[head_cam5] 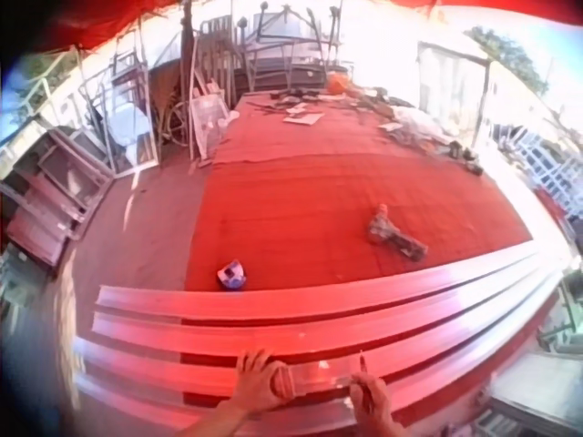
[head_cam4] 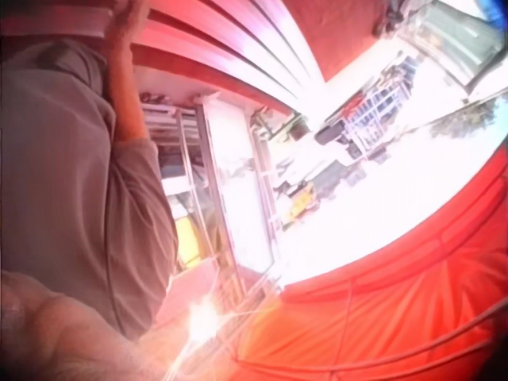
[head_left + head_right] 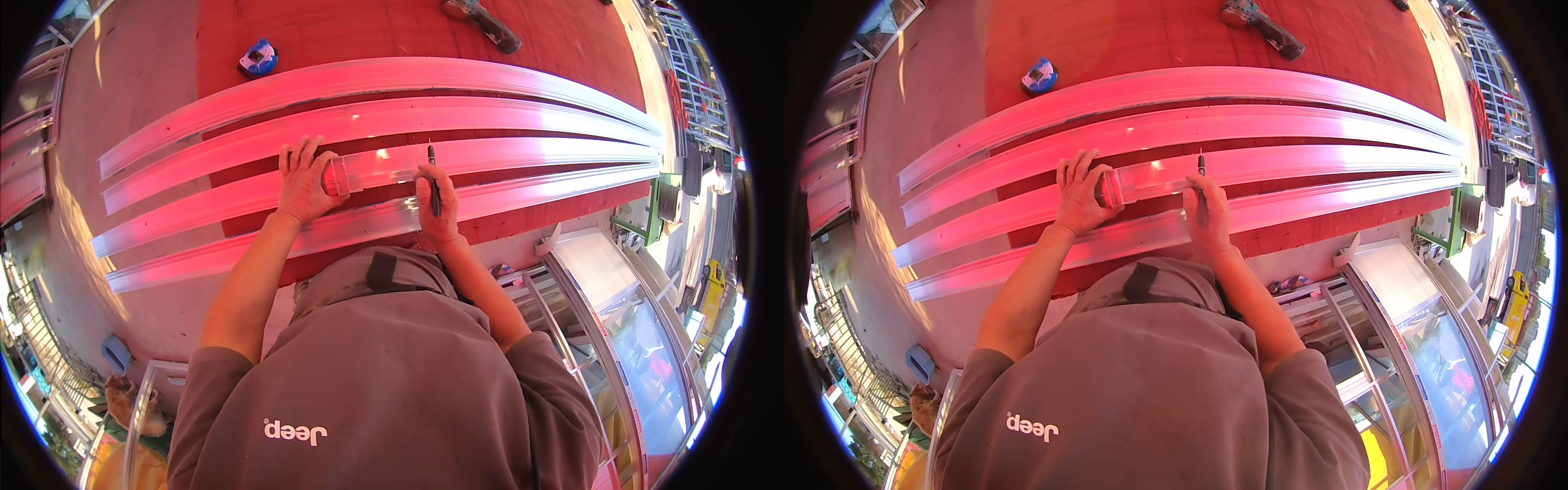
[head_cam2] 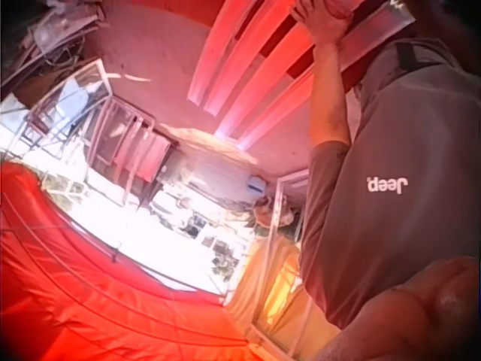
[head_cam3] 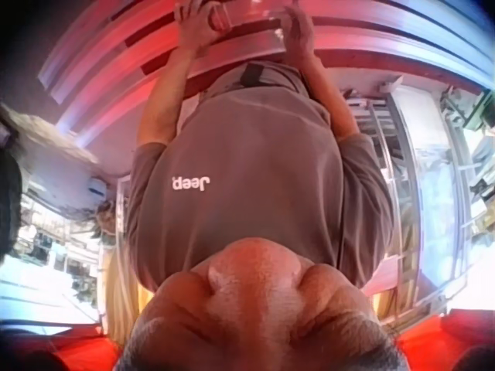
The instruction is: The person marks several long metal profiles with a marker and a small metal template, then uses a cordless drill to make holes at the marked points. The person carries the profiles to another area and places them among other materials.
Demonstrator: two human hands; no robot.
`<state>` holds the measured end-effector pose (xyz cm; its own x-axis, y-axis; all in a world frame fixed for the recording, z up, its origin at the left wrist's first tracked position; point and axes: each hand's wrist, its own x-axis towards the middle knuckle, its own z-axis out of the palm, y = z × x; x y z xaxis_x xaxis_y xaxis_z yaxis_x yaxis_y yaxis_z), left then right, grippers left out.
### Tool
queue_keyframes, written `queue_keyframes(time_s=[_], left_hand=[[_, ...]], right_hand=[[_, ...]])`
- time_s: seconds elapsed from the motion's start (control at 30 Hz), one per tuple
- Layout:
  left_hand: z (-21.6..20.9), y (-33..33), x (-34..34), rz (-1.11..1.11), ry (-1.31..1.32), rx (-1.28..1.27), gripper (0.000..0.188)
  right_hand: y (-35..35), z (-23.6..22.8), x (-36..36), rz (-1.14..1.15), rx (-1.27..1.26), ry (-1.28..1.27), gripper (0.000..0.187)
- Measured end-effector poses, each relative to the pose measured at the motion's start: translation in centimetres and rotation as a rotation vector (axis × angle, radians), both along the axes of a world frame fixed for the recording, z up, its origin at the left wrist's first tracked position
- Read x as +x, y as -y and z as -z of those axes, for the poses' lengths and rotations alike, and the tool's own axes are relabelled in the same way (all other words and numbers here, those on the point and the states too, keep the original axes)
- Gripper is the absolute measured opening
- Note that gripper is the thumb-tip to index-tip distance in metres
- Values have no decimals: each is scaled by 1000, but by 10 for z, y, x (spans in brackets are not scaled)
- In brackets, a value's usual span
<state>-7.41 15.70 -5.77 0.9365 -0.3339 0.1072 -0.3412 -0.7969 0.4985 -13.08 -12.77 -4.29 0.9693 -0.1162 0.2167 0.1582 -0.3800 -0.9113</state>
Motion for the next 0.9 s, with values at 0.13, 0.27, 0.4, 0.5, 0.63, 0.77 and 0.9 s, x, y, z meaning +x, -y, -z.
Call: queue_keyframes(time_s=[0.13, 0.27, 0.4, 0.5, 0.63, 0.77, 0.9], left_hand=[[3, 0, 0, 19, 35, -12, 78], [3, -2, 0, 18, 22, 24, 78], [3, 0, 0, 18, 30, 38, 79], [2, 2, 0, 14, 39, 46, 80], [2, 2, 1, 19, 36, 53, 79], [3, 2, 1, 14, 29, 55, 78], [1, 3, 1, 9, 4, 53, 77]], right_hand=[[-5, -5, 0, 2, 1, -5, 31], [-11, -23, 6, -58, 27, -17, 39], [-15, -26, 5, -36, 38, -35, 44], [-17, -25, 5, -23, 49, -44, 47], [-18, -17, 5, -8, 47, -24, 48], [-20, -18, 7, -2, 73, -22, 42], [-22, -21, 9, 32, 75, -114, 31]])
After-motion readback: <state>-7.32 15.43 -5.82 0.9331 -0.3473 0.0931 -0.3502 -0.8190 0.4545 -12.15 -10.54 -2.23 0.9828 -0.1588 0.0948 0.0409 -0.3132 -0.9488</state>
